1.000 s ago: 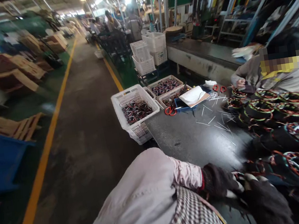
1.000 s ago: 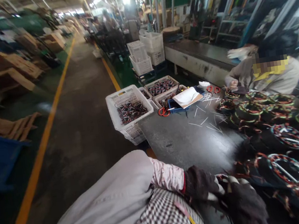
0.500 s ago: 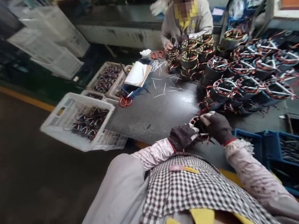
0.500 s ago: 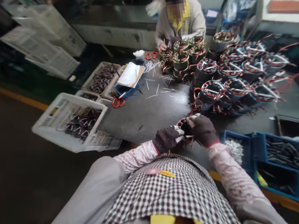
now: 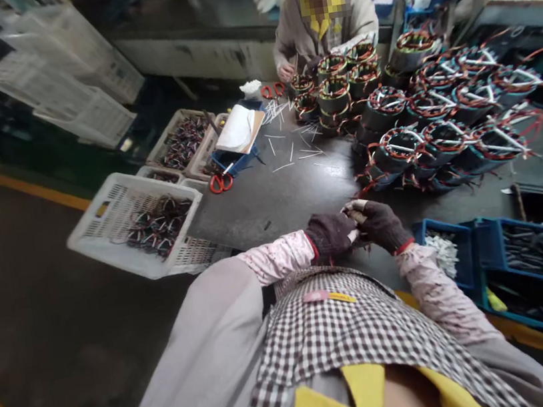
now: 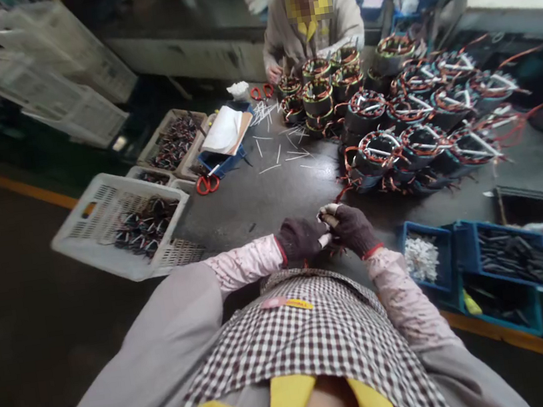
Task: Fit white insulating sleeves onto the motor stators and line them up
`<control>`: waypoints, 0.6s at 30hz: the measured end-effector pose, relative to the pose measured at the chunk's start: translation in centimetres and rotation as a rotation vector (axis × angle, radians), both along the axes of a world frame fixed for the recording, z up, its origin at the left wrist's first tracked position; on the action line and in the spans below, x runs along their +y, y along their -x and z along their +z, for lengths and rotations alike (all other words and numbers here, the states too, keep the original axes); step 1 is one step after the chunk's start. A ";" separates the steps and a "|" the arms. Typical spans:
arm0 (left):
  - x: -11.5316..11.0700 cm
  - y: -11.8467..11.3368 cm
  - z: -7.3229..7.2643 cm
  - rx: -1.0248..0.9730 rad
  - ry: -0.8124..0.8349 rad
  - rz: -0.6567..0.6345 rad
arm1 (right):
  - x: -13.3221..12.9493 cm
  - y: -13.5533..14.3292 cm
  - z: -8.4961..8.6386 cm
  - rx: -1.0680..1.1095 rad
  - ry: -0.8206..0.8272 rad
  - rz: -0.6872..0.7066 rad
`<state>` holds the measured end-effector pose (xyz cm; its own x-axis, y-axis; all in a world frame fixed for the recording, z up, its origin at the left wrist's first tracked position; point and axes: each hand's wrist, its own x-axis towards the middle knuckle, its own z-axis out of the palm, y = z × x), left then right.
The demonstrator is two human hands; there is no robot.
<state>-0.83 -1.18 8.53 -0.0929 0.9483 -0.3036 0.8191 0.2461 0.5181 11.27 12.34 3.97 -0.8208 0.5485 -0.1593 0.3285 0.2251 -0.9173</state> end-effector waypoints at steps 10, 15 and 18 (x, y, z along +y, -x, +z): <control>-1.6 4.1 -0.6 -1.241 -0.125 0.481 | -1.8 -1.5 1.9 0.175 0.242 -0.001; -1.5 2.3 -1.7 -1.455 -0.175 0.389 | -2.9 -1.2 3.8 0.211 0.063 -0.056; -1.7 1.4 -2.2 -1.360 -0.100 0.369 | -3.1 -0.7 4.6 0.129 0.152 -0.042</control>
